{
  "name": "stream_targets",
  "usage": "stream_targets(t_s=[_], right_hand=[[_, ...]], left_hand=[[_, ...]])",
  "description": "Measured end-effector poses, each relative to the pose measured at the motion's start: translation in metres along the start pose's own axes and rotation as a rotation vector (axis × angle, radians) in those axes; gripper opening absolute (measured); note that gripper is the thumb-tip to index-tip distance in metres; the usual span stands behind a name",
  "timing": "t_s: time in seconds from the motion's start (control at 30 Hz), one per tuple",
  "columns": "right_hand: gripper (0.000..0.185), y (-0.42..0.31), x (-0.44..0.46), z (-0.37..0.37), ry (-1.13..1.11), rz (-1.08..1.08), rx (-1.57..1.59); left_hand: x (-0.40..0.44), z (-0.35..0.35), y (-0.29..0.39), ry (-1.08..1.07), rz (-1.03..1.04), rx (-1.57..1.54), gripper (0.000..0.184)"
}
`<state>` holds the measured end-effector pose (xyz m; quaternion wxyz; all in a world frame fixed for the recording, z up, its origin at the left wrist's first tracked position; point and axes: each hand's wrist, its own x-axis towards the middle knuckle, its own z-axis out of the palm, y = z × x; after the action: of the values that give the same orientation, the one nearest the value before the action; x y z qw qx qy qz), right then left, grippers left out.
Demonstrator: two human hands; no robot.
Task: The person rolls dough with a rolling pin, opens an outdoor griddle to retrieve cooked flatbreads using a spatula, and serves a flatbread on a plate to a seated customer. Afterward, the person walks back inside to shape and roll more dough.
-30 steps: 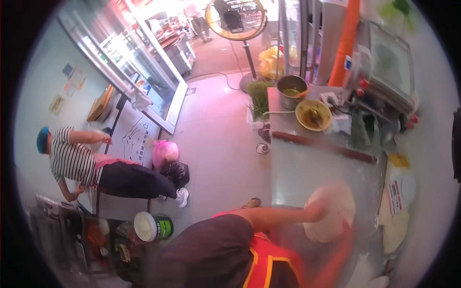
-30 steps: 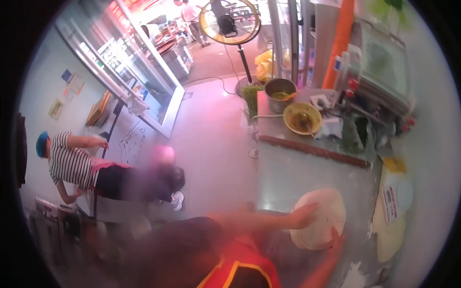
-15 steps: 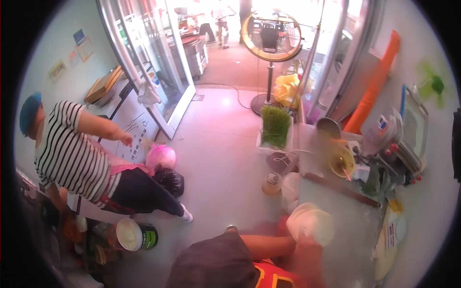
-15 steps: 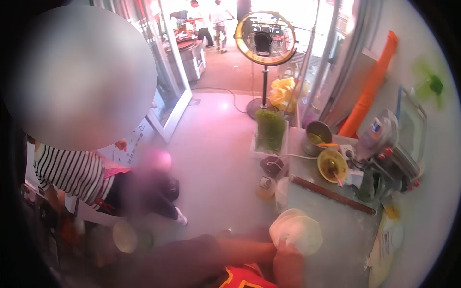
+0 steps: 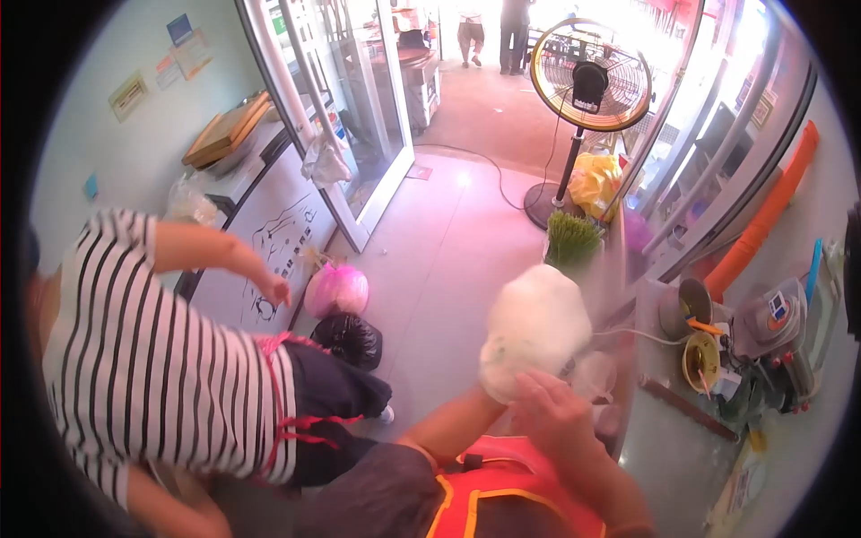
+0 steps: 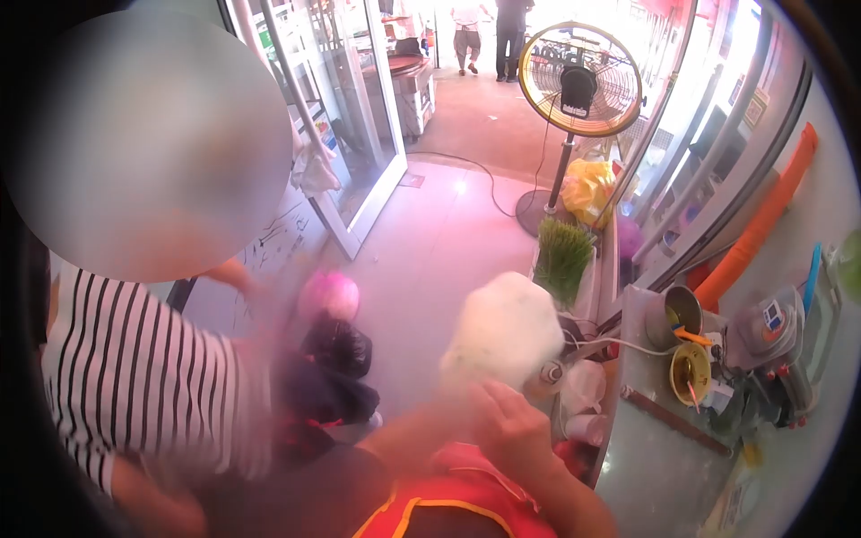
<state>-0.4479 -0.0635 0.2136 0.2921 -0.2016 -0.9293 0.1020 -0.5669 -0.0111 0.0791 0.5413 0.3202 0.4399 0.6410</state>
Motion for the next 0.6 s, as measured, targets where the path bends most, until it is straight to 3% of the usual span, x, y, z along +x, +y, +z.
stream_targets(t_s=[0.1, 0.23, 0.37, 0.43, 0.6], right_hand=[[0.035, 0.047, 0.037, 0.009, 0.104, 0.054, 0.092], [0.033, 0.133, 0.070, 0.031, -0.115, 0.198, 0.143], [0.031, 0.251, 0.091, 0.089, -0.258, 0.226, 0.128], [0.031, 0.306, 0.147, 0.121, -0.340, 0.251, 0.142], [0.032, 0.380, 0.229, 0.197, -0.607, 0.218, 0.180]], left_hand=[[0.017, -0.038, 0.079, 0.012, 0.208, 0.991, 0.016], [0.049, -0.061, 0.170, -0.035, 0.320, 1.719, 0.010], [0.093, -0.066, 0.248, -0.005, 0.144, 2.096, 0.005], [0.132, -0.068, 0.282, 0.036, 0.009, 2.208, 0.004], [0.201, -0.082, 0.337, 0.283, 0.097, 2.247, 0.006]])
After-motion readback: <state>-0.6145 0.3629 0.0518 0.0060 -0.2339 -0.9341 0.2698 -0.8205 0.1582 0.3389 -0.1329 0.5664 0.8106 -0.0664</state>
